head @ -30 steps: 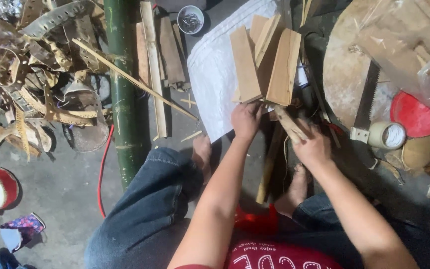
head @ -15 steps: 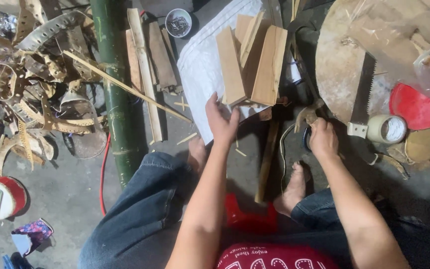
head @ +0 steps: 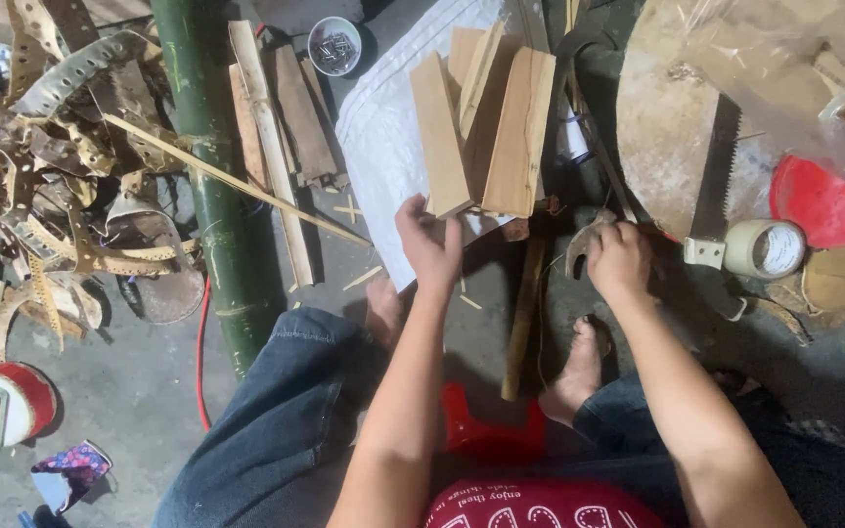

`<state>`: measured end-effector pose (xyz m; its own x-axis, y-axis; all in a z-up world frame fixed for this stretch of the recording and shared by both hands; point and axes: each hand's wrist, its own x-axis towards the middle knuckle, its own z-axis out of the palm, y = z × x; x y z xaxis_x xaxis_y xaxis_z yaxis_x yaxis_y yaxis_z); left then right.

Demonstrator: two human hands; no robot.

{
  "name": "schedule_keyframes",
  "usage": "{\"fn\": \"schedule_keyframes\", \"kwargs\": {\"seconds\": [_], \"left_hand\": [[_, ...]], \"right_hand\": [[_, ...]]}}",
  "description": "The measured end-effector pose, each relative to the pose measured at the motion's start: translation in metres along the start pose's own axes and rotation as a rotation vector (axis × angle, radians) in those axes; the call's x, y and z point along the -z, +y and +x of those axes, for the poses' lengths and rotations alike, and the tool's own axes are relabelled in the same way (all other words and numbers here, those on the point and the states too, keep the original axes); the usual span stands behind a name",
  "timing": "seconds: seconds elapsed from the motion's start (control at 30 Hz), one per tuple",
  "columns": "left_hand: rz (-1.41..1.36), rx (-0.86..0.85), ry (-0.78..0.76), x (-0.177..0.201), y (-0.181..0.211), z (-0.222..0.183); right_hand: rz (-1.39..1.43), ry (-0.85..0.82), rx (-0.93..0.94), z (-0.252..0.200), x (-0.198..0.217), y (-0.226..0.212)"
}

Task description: The person is aligning and grouping several thin wooden slats together, preparing them for assembly.

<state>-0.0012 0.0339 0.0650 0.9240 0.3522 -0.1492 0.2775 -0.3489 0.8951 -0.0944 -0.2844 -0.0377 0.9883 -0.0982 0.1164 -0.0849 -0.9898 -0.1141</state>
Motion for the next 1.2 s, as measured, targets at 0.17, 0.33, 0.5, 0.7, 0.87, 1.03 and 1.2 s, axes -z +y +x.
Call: {"fn": "schedule_keyframes", "kwargs": {"seconds": [0.17, 0.33, 0.5, 0.7, 0.87, 1.03, 1.2], "left_hand": [[-0.079, -0.027, -0.081, 0.006, 0.021, 0.01], [-0.11, -0.039, -0.264, 0.027, 0.054, 0.023], [-0.136, 0.071, -0.34, 0.035, 0.03, 0.025], [-0.221, 0.069, -0.367, 0.04, 0.017, 0.03], [-0.252, 0.019, -0.457, 0.051, 0.022, 0.036], [-0.328, -0.003, -0.488, 0.058, 0.04, 0.042], [-0.426, 0.025, -0.462, 0.061, 0.038, 0.041]], "right_hand": [[0.798, -0.109, -0.085, 0.054, 0.058, -0.075], [0.997, -0.19, -0.212, 0.089, 0.108, -0.139], [0.934, -0.098, -0.19, 0.095, 0.075, -0.136], [0.917, -0.191, -0.195, 0.124, 0.116, -0.16], [0.929, -0.311, -0.302, 0.113, 0.097, -0.15], [0.894, -0.347, -0.309, 0.114, 0.097, -0.155], [0.841, -0.362, -0.336, 0.121, 0.118, -0.167]]}}
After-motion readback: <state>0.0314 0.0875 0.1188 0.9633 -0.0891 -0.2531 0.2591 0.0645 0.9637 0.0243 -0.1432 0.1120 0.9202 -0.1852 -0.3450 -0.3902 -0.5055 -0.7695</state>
